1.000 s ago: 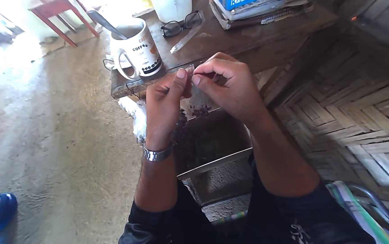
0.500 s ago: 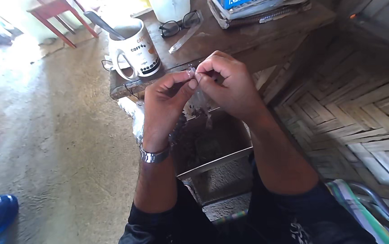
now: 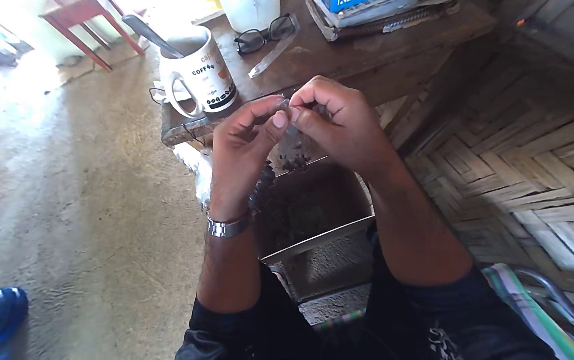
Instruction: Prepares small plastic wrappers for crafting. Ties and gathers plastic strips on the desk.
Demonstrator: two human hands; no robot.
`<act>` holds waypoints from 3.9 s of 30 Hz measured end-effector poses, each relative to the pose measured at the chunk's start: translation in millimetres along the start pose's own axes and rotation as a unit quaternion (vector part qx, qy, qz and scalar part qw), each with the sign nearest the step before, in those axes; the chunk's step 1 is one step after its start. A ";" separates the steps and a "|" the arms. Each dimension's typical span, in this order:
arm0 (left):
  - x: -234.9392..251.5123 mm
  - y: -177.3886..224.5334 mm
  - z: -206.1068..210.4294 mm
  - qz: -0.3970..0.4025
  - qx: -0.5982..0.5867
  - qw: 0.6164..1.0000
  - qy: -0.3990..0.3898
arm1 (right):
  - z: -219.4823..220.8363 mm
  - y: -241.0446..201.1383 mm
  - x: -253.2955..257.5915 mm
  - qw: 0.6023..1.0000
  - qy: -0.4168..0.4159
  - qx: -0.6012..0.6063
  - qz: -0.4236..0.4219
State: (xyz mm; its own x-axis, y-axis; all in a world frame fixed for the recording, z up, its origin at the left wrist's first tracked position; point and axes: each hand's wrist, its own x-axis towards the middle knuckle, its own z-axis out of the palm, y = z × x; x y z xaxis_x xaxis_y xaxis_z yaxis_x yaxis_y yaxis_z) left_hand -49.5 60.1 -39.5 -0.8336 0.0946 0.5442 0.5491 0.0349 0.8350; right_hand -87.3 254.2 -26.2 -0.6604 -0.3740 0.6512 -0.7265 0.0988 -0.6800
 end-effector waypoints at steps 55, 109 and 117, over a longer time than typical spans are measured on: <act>5.0 -60.9 13.8 -0.113 0.131 0.983 0.058 | 10.7 67.2 -6.7 0.972 -0.032 0.020 0.230; 4.6 -29.7 -12.5 -0.114 0.260 0.959 0.017 | -0.9 144.5 -48.5 0.871 -0.196 -0.200 0.403; -4.9 24.2 -47.5 -0.057 0.244 0.964 -0.093 | 112.5 219.7 -130.6 0.703 -0.511 -0.261 0.420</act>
State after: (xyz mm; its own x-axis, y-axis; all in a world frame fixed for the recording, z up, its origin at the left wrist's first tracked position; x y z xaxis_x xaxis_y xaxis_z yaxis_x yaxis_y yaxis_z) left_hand -35.0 13.2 -18.2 -0.8899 0.2383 0.3890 0.4554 0.5149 0.7263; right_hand -139.3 221.0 -298.6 -0.6113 -0.4216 -0.6698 -0.3080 0.9063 -0.2893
